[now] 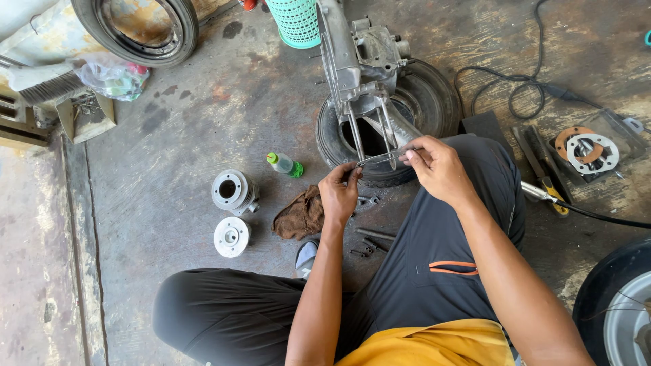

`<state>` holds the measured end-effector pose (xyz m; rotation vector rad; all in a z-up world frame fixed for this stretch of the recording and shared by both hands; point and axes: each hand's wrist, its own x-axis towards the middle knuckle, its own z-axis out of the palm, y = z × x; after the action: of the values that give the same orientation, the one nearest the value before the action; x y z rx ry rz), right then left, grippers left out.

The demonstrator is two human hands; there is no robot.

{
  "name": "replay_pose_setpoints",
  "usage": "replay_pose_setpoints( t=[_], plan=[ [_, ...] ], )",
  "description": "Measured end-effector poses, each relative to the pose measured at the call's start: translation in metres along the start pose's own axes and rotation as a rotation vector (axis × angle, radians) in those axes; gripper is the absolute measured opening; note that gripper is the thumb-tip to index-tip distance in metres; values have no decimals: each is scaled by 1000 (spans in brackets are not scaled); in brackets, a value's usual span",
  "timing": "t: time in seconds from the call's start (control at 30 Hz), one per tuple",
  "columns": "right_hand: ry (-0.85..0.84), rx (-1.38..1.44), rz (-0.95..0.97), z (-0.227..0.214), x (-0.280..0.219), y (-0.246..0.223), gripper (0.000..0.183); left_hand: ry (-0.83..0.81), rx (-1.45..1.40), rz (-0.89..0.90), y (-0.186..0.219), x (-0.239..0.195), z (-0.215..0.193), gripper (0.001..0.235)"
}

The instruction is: The person sits on the floor and uses a wrench to tighten bolts on a metal engine component resting on a tire. They then place a gasket onto the component and continue to adjust and tighten the bolts with the wrench.

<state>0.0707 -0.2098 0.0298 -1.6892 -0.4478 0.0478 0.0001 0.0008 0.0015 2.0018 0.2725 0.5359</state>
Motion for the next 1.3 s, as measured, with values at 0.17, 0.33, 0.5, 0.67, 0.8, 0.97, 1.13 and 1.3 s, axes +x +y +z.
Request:
replay_pose_setpoints(
  t=[0.17,0.33,0.5,0.67,0.8,0.97,1.13,1.3],
  plan=[
    [16,-4,-6,2,2,1,13,-6,12,63,12,3,-6,13],
    [9,4,-30,3,2,0,13,13,-13,196,36,10,-12,21],
    [18,-19,-58,3,4,-6,12,12,-45,265,39,10,-10,11],
    [17,-23,-71,2,2,-5,11,11,-115,193,44,10,-10,5],
    [15,16,-58,3,5,-3,11,2,-113,193,45,13,-12,5],
    [0,22,-40,4,5,5,14,-4,-92,190,39,14,-12,6],
    [-20,18,-15,5,6,6,13,-14,-86,167,32,13,-9,5],
    [-23,3,-7,5,6,7,13,-22,-59,175,31,11,-7,5]
  ],
)
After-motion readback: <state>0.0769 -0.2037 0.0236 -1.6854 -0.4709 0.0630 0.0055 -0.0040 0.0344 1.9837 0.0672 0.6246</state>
